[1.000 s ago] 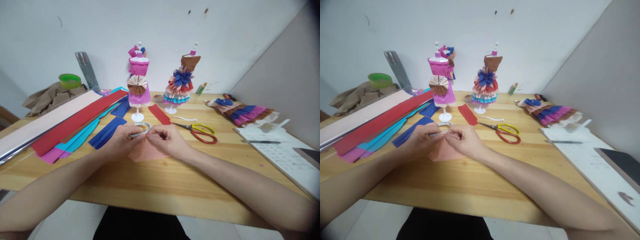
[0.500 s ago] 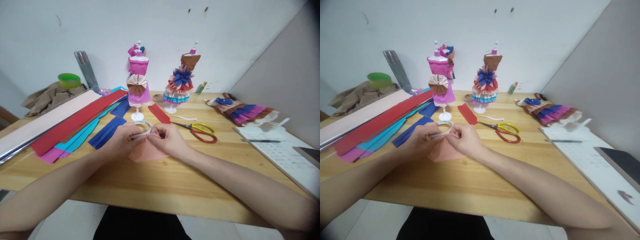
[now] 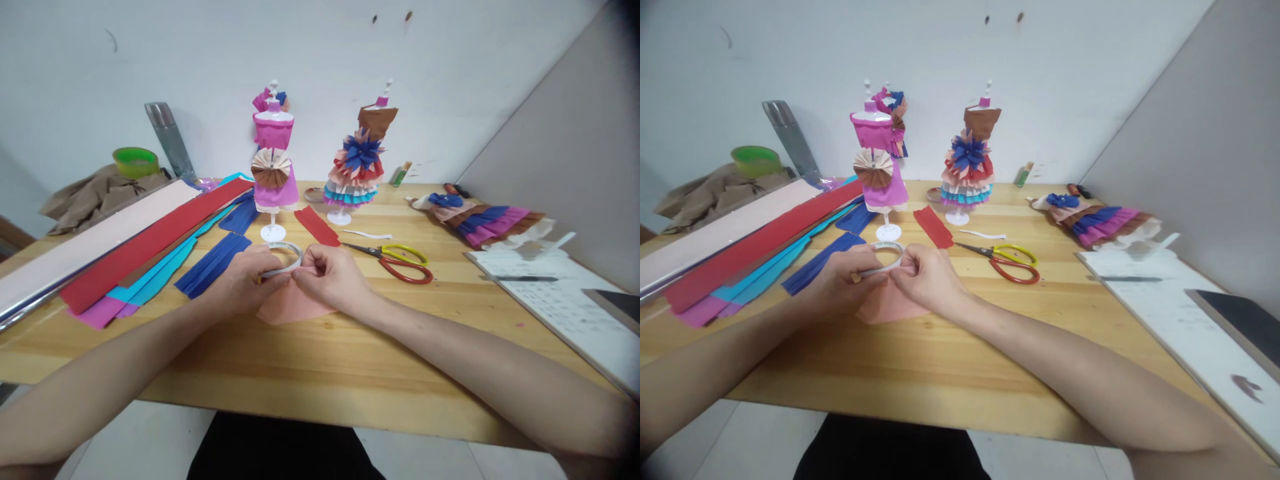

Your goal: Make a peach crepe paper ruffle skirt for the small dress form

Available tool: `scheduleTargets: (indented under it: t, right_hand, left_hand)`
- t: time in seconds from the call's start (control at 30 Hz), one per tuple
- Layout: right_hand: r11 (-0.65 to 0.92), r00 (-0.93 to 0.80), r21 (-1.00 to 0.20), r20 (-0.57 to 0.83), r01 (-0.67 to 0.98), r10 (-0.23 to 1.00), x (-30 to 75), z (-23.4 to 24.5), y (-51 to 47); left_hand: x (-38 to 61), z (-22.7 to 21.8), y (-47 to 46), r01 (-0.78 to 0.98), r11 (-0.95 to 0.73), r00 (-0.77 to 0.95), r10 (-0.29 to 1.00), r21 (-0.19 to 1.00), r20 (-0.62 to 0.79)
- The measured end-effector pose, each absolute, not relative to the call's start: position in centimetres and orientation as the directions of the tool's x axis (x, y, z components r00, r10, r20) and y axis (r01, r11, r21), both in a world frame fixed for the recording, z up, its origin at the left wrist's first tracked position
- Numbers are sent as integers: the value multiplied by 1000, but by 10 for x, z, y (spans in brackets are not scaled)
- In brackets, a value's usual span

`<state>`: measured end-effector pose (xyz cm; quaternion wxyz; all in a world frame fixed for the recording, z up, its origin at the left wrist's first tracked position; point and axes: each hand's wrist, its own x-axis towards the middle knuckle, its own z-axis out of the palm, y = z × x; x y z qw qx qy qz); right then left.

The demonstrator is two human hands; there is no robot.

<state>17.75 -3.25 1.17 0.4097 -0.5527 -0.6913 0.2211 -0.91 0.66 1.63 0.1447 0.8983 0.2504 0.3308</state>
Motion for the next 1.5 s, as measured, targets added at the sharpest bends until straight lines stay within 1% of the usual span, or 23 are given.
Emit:
scheduleTargets:
  t: [0.1, 0.23, 0.3, 0.37, 0.43, 0.5, 0.53, 0.6, 0.63, 0.67, 0.7, 0.77, 0.83, 0.93, 1.03, 1.13, 1.23, 1.3, 1.33, 1.37, 1.43, 1.47, 1.5]
  right_hand:
    - [291, -44, -774, 324, 562, 945, 179, 12, -33]
    - [367, -213, -760, 298, 537, 930, 181, 10, -32]
    - [371, -223, -768, 297, 521, 928, 181, 10, -30]
    - [345, -171, -797, 299, 496, 939, 182, 11, -30]
    - [314, -102, -837, 301, 448, 948, 182, 13, -29]
    - [287, -44, -874, 293, 391, 955, 183, 15, -28]
    - [275, -15, -889, 290, 367, 957, 183, 16, -27]
    - [259, 35, -904, 287, 340, 957, 185, 18, -25]
    - [258, 61, -906, 295, 336, 954, 186, 18, -23]
    - [262, 83, -905, 306, 336, 949, 187, 19, -22]
    - [268, 103, -903, 318, 337, 943, 188, 19, -20]
    - [274, 126, -901, 332, 338, 935, 190, 19, -18]
    - [273, 138, -905, 331, 326, 933, 191, 19, -17]
    - [267, 144, -925, 313, 272, 939, 192, 21, -16]
    - [237, 132, -951, 265, 197, 955, 193, 23, -17]
    - [219, 107, -964, 237, 153, 966, 193, 24, -17]
    - [218, 109, -965, 235, 146, 966, 194, 23, -16]
    - [217, 124, -964, 237, 153, 964, 196, 22, -14]
    - [219, 123, -962, 240, 164, 963, 196, 21, -13]
    - [223, 114, -957, 246, 183, 963, 197, 20, -12]
    - [236, 78, -941, 262, 244, 962, 197, 18, -11]
    - [244, 53, -929, 268, 279, 962, 197, 18, -12]
    - [253, 28, -915, 276, 315, 961, 196, 17, -13]
  left_hand:
    - [-9, 19, 6, 348, -844, 661, 530, 409, 531]
    - [-9, 20, 9, 271, -899, 728, 426, 345, 537]
    - [-9, 18, 11, 274, -901, 728, 423, 336, 539]
    - [-11, 17, 14, 320, -882, 671, 469, 346, 574]
    - [-12, 17, 17, 389, -833, 554, 553, 394, 622]
    - [-12, 18, 19, 432, -736, 408, 675, 521, 615]
    - [-12, 18, 20, 423, -670, 340, 742, 610, 579]
    - [-11, 19, 20, 333, -507, 269, 859, 795, 435]
    - [-10, 19, 19, 267, -407, 271, 902, 874, 337]
    - [-9, 18, 18, 206, -291, 309, 925, 934, 220]
    - [-8, 18, 16, 158, -173, 373, 922, 972, 103]
    - [-6, 19, 11, 117, 8, 512, 857, 993, -67]
    - [-4, 19, 4, 129, 76, 564, 814, 989, -136]
    - [-1, 19, 0, 177, 60, 535, 832, 982, -148]
    - [1, 18, 3, 236, 49, 475, 866, 970, -159]
    - [2, 17, 9, 304, 87, 430, 876, 949, -219]
    - [0, 17, 15, 392, 101, 463, 837, 914, -291]
    - [-2, 19, 18, 434, 21, 494, 831, 901, -257]
    - [-4, 21, 19, 439, -44, 480, 856, 898, -192]
    - [-6, 24, 20, 430, -119, 436, 895, 895, -90]
    - [-11, 29, 21, 396, -290, 291, 940, 871, 181]
    - [-13, 31, 21, 387, -386, 235, 919, 838, 315]
    - [-15, 33, 21, 387, -482, 223, 876, 786, 428]
